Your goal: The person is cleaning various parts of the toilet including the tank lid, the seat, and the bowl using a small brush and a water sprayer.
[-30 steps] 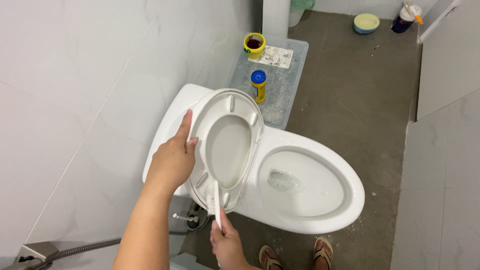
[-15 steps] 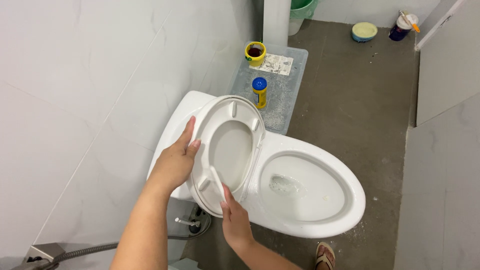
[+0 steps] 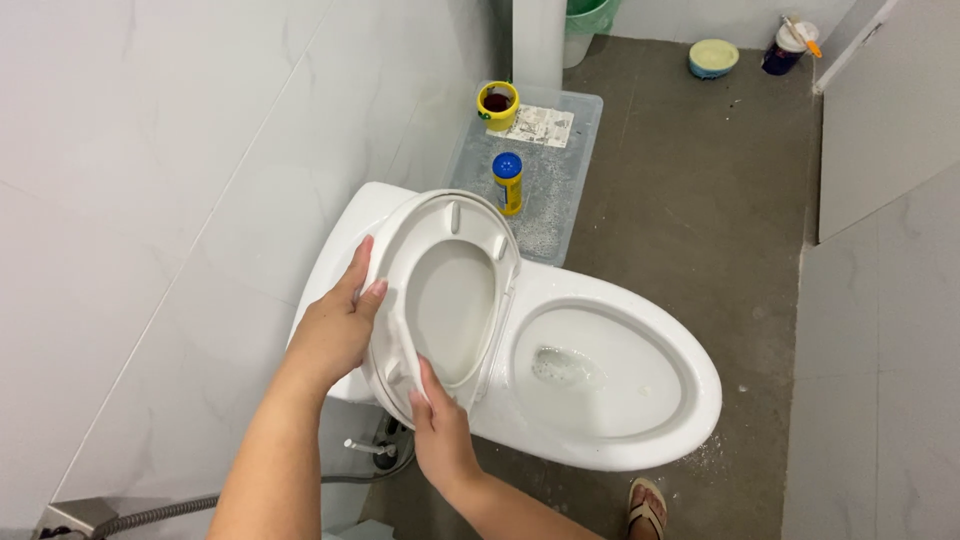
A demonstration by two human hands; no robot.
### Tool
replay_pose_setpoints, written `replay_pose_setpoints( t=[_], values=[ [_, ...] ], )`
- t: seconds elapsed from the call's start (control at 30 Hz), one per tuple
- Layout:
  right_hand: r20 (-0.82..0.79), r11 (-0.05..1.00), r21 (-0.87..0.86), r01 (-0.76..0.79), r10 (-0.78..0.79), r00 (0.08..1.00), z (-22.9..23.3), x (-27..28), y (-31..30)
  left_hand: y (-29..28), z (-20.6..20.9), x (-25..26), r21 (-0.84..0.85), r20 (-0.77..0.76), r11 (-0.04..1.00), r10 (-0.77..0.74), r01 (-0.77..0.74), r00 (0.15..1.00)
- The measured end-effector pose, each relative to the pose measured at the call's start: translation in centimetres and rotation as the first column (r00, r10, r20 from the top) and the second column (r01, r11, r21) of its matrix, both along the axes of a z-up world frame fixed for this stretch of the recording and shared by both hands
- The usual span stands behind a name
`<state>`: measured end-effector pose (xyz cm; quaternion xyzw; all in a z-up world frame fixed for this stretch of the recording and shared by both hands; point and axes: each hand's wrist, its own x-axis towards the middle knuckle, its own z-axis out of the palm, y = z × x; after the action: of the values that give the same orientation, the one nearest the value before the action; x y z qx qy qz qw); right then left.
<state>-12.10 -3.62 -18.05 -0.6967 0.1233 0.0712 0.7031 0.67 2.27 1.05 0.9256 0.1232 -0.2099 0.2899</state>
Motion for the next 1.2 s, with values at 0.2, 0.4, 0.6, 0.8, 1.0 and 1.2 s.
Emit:
replay_pose_setpoints(
  t=[0.2,0.4,0.6,0.8,1.0,1.2],
  values=[
    [0.228,0.998,0.012,0.058,-0.06,0.972,-4.9,-3.0,1.4,0.5,-0.7,0.3,-0.039,0.082,0.999,0.023,-0.02,0.996],
    [0.043,0.997,-0.032,0.072,-0.07,0.997,-4.8,-0.8,0.9,0.3,-0.3,0.0,-0.01,0.012,0.999,0.042,-0.042,0.999],
    [0.102,0.995,-0.048,0.092,-0.087,0.991,-7.4,-2.7,1.9,0.5,-0.5,0.2,-0.052,0.07,0.999,0.004,-0.001,0.998],
    [-0.072,0.997,0.052,0.059,-0.055,0.996,-1.2,0.4,0.6,0.5,-0.6,0.0,-0.055,0.01,0.998,0.034,-0.033,0.999],
    [0.037,0.996,0.031,0.085,-0.087,0.996,-6.0,-0.4,1.5,0.7,-1.3,0.1,-0.063,0.099,0.997,-0.028,0.034,0.995],
    [0.105,0.983,0.177,0.042,-0.061,0.993,-1.6,-0.6,2.1,0.6,-1.1,0.1,-0.032,0.034,0.999,-0.017,0.018,0.999]
  ],
)
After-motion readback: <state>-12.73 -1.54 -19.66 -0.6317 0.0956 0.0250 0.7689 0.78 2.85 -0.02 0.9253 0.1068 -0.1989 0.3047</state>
